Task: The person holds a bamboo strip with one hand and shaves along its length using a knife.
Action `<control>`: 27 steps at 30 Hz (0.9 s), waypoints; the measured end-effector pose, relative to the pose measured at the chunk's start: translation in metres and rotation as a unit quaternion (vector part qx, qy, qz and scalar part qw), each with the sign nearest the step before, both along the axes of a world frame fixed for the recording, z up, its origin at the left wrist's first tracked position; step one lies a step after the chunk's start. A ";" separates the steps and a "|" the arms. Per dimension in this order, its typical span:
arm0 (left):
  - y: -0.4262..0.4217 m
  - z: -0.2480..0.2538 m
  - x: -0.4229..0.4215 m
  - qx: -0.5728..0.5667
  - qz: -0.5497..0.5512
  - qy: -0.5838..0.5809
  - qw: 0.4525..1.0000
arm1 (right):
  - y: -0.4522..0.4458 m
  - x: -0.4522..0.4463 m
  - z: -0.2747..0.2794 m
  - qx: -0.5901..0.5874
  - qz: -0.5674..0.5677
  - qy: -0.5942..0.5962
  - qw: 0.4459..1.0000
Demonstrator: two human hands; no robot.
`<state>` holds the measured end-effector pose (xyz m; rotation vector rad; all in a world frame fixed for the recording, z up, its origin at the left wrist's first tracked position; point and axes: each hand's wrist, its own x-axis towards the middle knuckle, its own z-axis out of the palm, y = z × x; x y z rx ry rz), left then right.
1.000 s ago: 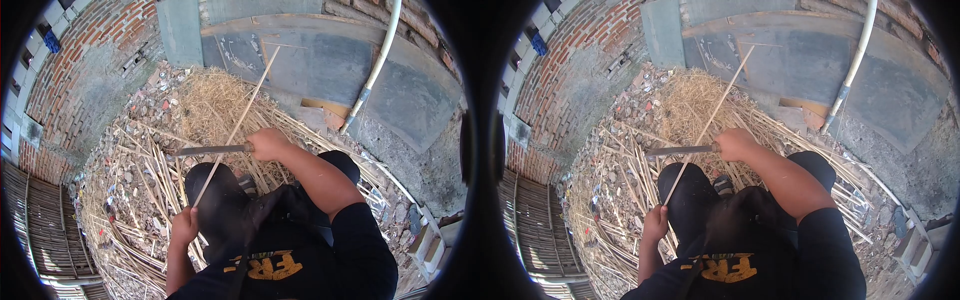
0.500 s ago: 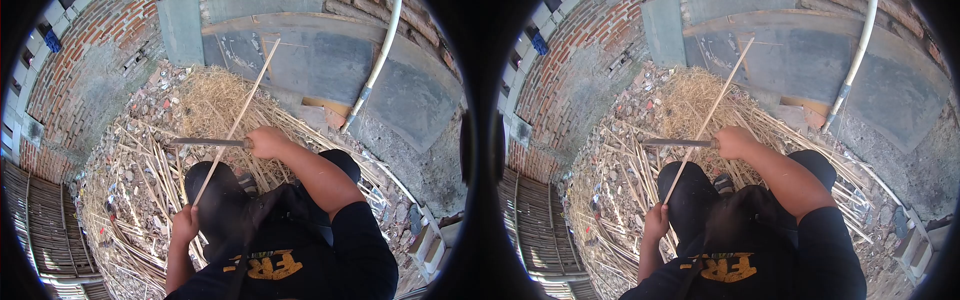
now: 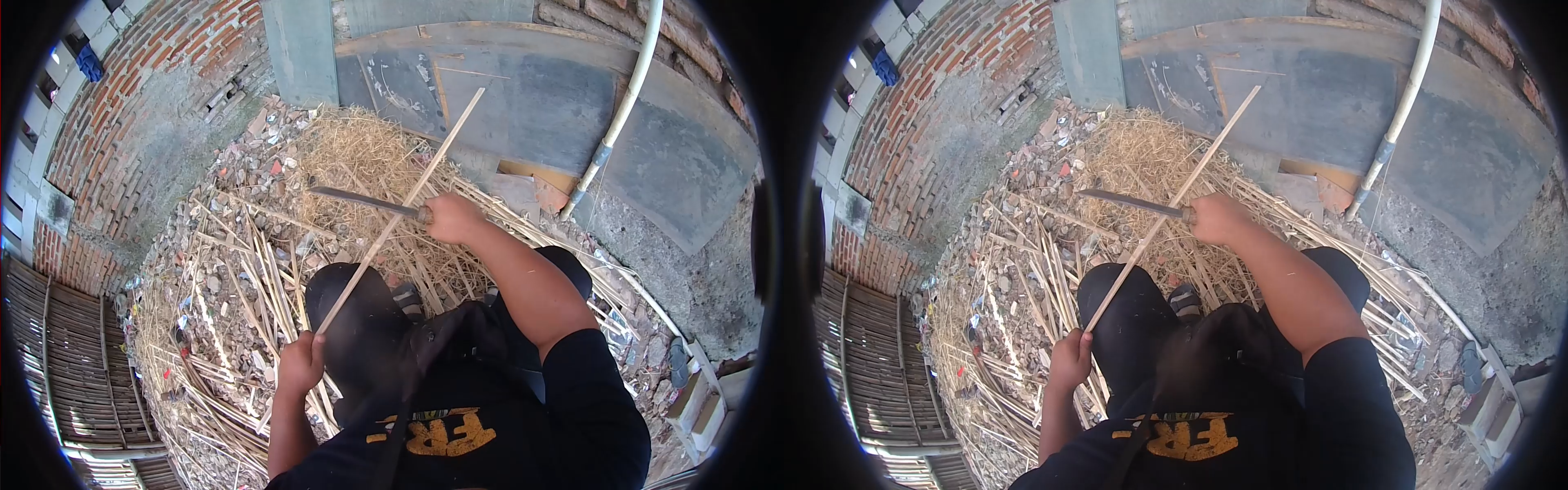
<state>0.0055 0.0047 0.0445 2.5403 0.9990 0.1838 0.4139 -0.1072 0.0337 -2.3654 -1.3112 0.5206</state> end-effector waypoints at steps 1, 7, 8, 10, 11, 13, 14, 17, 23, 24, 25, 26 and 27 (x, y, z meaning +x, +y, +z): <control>0.001 -0.001 0.000 -0.011 -0.004 -0.014 1.000 | 0.000 -0.009 0.009 -0.020 0.022 0.001 1.000; -0.005 -0.018 -0.027 -0.089 0.005 -0.055 0.995 | -0.008 -0.005 0.016 -0.021 0.063 0.002 0.998; -0.007 -0.020 -0.030 -0.095 0.015 -0.051 0.994 | -0.006 0.001 0.006 -0.020 0.041 0.037 0.998; -0.011 -0.023 -0.030 -0.105 0.033 -0.050 0.993 | -0.002 -0.001 0.005 -0.007 0.042 0.032 0.999; -0.012 -0.023 -0.030 -0.099 0.032 -0.053 0.993 | -0.001 -0.005 0.005 0.003 0.035 0.031 0.999; -0.012 -0.020 -0.029 -0.088 0.026 -0.058 0.994 | -0.001 -0.015 0.017 0.010 0.034 0.026 0.999; -0.012 -0.020 -0.029 -0.077 0.023 -0.052 0.995 | -0.003 -0.022 0.026 0.005 0.042 0.023 0.999; -0.013 -0.017 -0.028 -0.051 0.015 -0.032 0.998 | -0.004 -0.039 0.027 -0.025 0.112 -0.054 0.992; -0.016 -0.028 -0.022 -0.038 0.038 -0.057 0.997 | -0.002 0.003 0.013 -0.040 0.024 0.008 0.999; -0.015 -0.029 -0.022 -0.033 0.035 -0.053 0.997 | 0.000 0.015 0.001 -0.016 -0.011 0.010 1.000; -0.012 -0.029 -0.024 -0.026 0.031 -0.048 0.998 | 0.001 0.019 0.001 -0.015 -0.017 -0.004 1.000; -0.010 -0.028 -0.025 -0.020 0.027 -0.041 0.999 | 0.001 0.020 -0.002 -0.011 -0.014 -0.006 1.000; -0.010 -0.023 -0.025 -0.029 0.027 -0.034 0.999 | -0.001 0.017 0.002 -0.008 -0.012 -0.007 1.000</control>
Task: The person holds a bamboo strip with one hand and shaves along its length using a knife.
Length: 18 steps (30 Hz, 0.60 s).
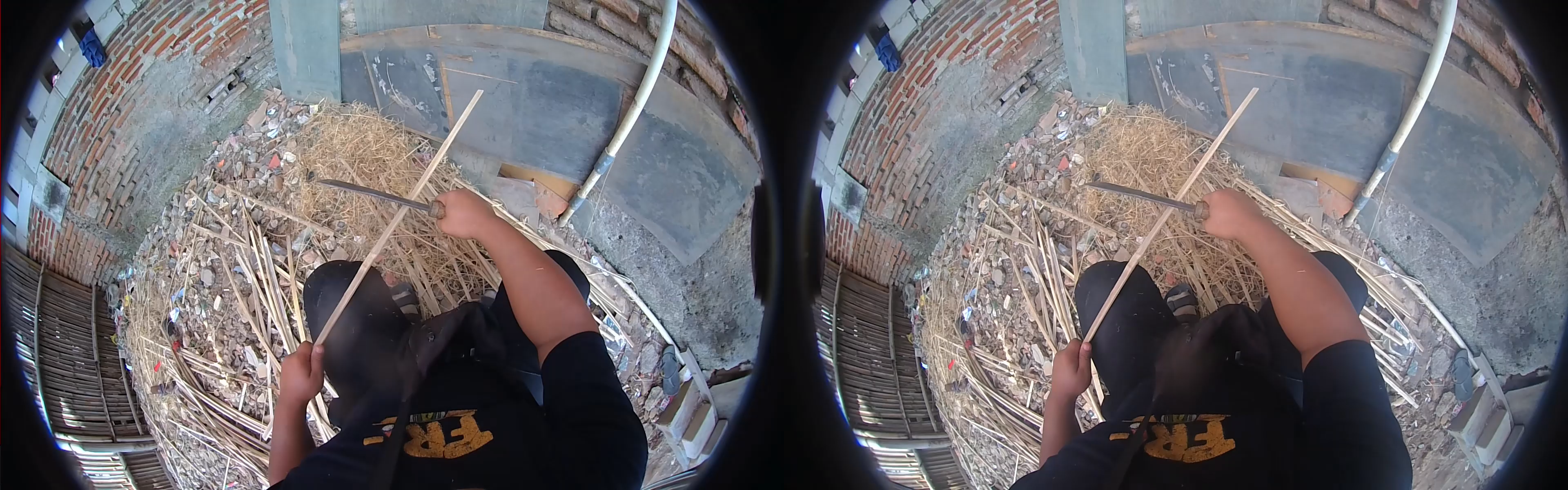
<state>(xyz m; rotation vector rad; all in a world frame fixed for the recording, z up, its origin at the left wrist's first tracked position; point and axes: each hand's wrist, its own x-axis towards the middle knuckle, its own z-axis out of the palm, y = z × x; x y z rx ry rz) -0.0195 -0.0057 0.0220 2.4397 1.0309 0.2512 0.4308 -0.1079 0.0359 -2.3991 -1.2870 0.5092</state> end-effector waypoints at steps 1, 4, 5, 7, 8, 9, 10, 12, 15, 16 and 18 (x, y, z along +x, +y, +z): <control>0.001 0.003 0.000 -0.014 -0.003 -0.002 1.000 | -0.003 -0.004 0.003 0.001 0.002 0.000 1.000; 0.001 0.008 -0.001 -0.038 -0.010 -0.005 0.999 | -0.006 -0.021 0.012 0.029 0.003 0.004 1.000; 0.000 0.009 0.002 -0.034 -0.010 -0.006 0.999 | -0.007 -0.027 0.017 0.012 0.035 -0.011 0.999; 0.001 0.009 0.005 -0.033 -0.013 -0.010 0.999 | -0.009 -0.040 0.025 -0.022 0.098 -0.041 0.994; 0.002 0.008 0.005 -0.036 -0.016 -0.011 0.999 | -0.008 -0.045 0.022 -0.020 0.120 -0.053 0.991; 0.002 0.008 0.004 -0.040 -0.017 -0.011 0.999 | -0.008 -0.043 0.024 -0.020 0.119 -0.044 0.992; 0.003 0.008 0.006 -0.037 -0.020 -0.014 0.999 | -0.009 -0.040 0.026 -0.021 0.119 -0.035 0.992; 0.002 0.006 0.004 -0.037 -0.021 -0.015 0.999 | -0.006 -0.029 0.017 -0.012 0.099 0.008 0.995; 0.002 -0.004 0.006 -0.016 -0.003 -0.019 1.000 | 0.003 -0.005 0.000 0.015 0.045 0.047 0.998; 0.004 -0.001 0.008 -0.014 -0.002 -0.016 1.000 | 0.002 -0.008 0.000 0.015 0.043 0.031 0.998; 0.004 0.008 0.007 -0.016 -0.004 -0.004 1.000 | -0.001 -0.013 0.005 0.013 0.041 0.023 0.999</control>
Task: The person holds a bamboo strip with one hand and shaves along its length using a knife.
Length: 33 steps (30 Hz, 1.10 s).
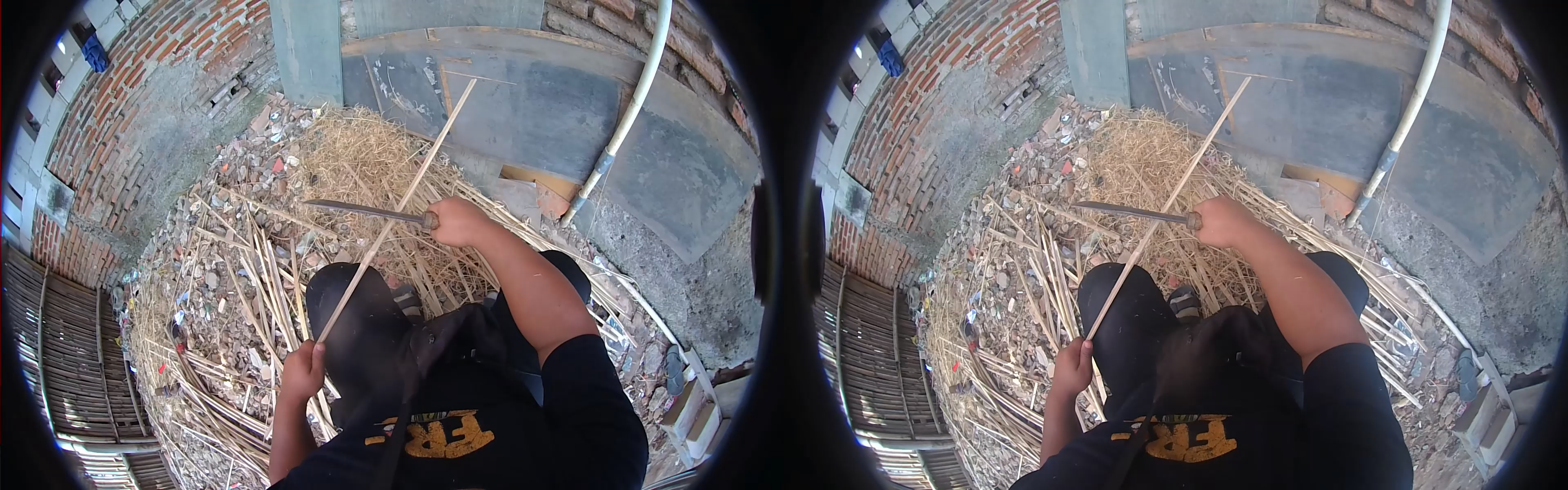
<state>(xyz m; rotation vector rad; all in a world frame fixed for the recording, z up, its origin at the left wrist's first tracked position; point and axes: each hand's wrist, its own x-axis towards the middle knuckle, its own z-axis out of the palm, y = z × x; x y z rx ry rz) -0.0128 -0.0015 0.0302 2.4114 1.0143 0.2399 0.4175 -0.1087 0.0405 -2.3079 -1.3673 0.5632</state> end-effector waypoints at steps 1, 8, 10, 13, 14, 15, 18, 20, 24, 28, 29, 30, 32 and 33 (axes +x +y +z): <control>-0.001 0.002 -0.001 -0.004 -0.001 0.008 1.000 | -0.002 -0.004 0.004 -0.004 0.001 0.006 1.000; 0.001 0.003 0.002 0.006 -0.024 0.004 1.000 | -0.012 -0.032 0.023 -0.038 0.084 -0.070 0.993; 0.006 -0.007 -0.001 0.011 -0.031 -0.014 0.999 | -0.010 -0.025 0.024 -0.045 0.077 -0.038 0.995; 0.006 -0.016 -0.002 -0.016 -0.011 -0.022 1.000 | -0.001 -0.006 0.009 -0.033 0.030 0.016 0.999; 0.003 -0.015 0.000 -0.007 -0.005 -0.029 1.000 | 0.002 0.003 0.002 -0.022 0.005 0.029 0.999; 0.002 -0.014 0.001 -0.005 -0.005 -0.028 1.000 | 0.001 0.005 0.000 -0.020 0.005 0.017 1.000; 0.001 -0.007 -0.001 -0.006 0.001 -0.017 1.000 | 0.000 0.003 -0.002 -0.010 0.012 0.003 1.000; 0.002 -0.003 -0.003 -0.017 0.002 -0.004 1.000 | -0.005 -0.003 0.004 0.001 0.017 0.017 1.000; 0.002 -0.001 0.001 0.009 -0.019 -0.012 1.000 | -0.013 -0.023 0.019 -0.025 0.050 -0.065 0.996; 0.002 0.004 0.004 -0.011 -0.016 0.000 1.000 | -0.015 -0.034 0.030 -0.053 0.113 -0.072 0.990; 0.001 0.005 0.003 -0.022 -0.012 0.001 1.000 | -0.014 -0.031 0.029 -0.050 0.107 -0.060 0.991; 0.001 0.001 0.001 -0.024 -0.009 -0.003 1.000 | -0.011 -0.027 0.028 -0.046 0.101 -0.047 0.993; 0.003 -0.010 -0.001 -0.026 -0.006 -0.015 1.000 | -0.002 -0.002 0.011 -0.020 0.028 0.025 0.999; 0.002 -0.011 0.000 -0.019 -0.001 -0.014 1.000 | 0.002 0.011 -0.001 -0.004 -0.011 0.055 0.998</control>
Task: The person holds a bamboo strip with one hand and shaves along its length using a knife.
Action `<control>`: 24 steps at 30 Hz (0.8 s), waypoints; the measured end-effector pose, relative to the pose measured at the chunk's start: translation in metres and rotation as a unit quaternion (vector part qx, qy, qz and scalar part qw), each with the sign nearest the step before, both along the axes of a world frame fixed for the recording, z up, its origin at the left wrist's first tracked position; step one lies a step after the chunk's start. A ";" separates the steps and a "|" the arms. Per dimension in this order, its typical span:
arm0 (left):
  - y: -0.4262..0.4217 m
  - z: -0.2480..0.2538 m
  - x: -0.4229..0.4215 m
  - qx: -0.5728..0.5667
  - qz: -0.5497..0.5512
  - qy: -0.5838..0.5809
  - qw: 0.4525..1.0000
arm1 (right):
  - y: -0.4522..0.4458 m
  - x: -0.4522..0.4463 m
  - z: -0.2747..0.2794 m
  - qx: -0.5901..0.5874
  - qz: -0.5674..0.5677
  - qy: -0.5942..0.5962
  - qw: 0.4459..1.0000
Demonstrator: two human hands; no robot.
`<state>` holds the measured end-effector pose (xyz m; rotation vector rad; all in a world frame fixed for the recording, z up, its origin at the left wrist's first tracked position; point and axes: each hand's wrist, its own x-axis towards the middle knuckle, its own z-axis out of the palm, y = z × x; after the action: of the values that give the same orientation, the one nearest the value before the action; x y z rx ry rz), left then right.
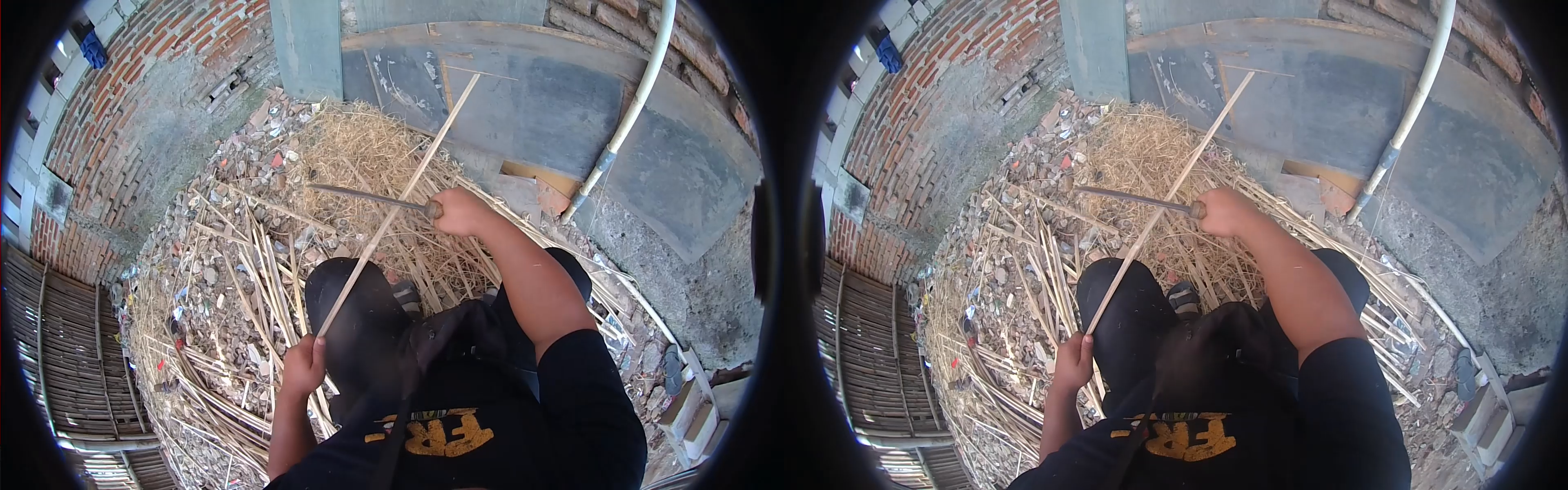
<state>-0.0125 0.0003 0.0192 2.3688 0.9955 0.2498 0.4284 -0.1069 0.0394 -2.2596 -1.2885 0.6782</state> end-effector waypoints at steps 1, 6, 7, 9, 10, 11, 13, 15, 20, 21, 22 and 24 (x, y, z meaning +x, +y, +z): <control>-0.001 0.000 0.002 0.008 0.005 0.000 1.000 | 0.004 0.004 -0.007 0.016 -0.002 -0.028 0.999; -0.001 0.008 0.000 0.022 0.000 0.014 1.000 | -0.005 -0.007 0.002 0.025 0.001 -0.048 0.999; -0.002 0.013 0.002 0.018 0.000 0.018 1.000 | -0.007 -0.015 0.008 0.025 -0.002 -0.046 0.999; -0.002 0.010 0.004 0.030 0.000 0.018 0.999 | -0.011 -0.033 0.017 0.000 0.059 -0.072 0.996; -0.003 0.011 0.006 0.031 -0.005 0.014 0.999 | -0.011 -0.041 0.020 -0.012 0.090 -0.087 0.992; -0.004 0.014 0.008 0.032 -0.010 0.009 0.999 | -0.011 -0.050 0.019 -0.011 0.127 -0.125 0.984; -0.002 0.014 0.009 0.030 -0.016 0.003 0.999 | -0.009 -0.055 0.021 -0.014 0.138 -0.124 0.983; 0.000 0.007 0.003 0.023 -0.013 0.000 1.000 | -0.004 -0.052 0.019 -0.015 0.117 -0.094 0.989; 0.000 -0.007 0.001 0.029 0.013 -0.009 0.999 | 0.010 0.019 -0.023 0.048 -0.062 -0.048 0.996; 0.000 -0.004 0.000 0.038 0.009 -0.004 0.999 | 0.007 0.020 -0.022 0.041 -0.060 -0.053 0.996; 0.000 -0.001 0.000 0.046 0.005 0.002 0.999 | 0.004 0.020 -0.023 0.033 -0.059 -0.056 0.996; 0.000 0.010 0.001 0.042 0.007 0.023 0.999 | -0.002 0.014 -0.022 0.026 -0.057 -0.064 0.996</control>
<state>-0.0114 0.0008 0.0291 2.4540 1.0413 0.2478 0.4422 -0.1093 0.0172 -2.3452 -1.2099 0.4617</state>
